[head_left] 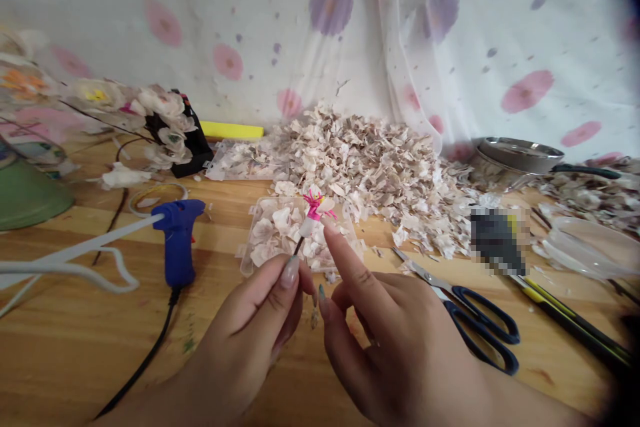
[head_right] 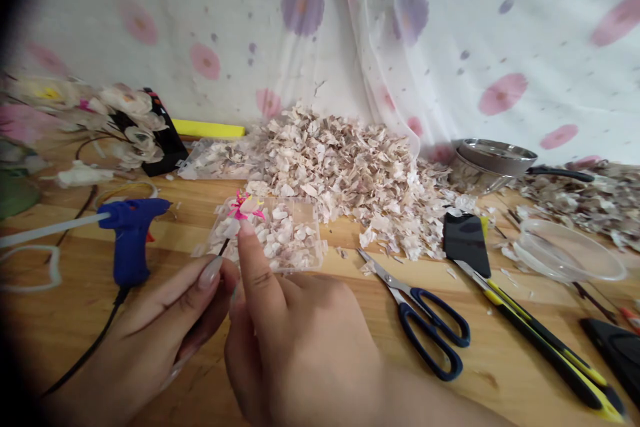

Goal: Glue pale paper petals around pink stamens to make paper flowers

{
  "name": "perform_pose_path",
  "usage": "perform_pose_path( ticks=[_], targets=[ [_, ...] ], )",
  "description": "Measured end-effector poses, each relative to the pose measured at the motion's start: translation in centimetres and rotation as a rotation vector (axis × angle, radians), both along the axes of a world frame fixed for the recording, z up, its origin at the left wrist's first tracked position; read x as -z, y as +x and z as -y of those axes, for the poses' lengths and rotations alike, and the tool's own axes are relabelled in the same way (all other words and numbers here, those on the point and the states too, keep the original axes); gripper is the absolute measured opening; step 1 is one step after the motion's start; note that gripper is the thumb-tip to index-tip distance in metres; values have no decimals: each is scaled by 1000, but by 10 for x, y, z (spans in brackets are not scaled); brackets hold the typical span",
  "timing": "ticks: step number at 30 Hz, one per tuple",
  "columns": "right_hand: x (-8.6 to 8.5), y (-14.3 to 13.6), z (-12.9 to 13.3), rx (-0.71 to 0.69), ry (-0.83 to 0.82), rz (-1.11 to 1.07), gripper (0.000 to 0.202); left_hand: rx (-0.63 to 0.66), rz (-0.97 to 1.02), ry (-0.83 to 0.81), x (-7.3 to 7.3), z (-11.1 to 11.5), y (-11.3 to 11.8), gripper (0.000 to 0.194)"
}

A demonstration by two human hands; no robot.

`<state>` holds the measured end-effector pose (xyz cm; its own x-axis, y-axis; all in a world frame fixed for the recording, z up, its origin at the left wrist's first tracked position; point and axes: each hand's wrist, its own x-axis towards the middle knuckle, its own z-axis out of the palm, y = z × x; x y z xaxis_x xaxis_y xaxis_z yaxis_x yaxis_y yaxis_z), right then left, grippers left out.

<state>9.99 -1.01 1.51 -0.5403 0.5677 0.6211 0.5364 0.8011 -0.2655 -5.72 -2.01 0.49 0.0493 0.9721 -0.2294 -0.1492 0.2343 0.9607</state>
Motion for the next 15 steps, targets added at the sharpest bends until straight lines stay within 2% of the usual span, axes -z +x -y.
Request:
perform_pose_path(
  ticks=[9,15],
  targets=[
    [1,1,0,6,-40,16,56,40,-12,-7,6,-3,-2,40],
    [2,0,-1,23,-38,46,54,21,-21,9,3,-2,1,44]
  ],
)
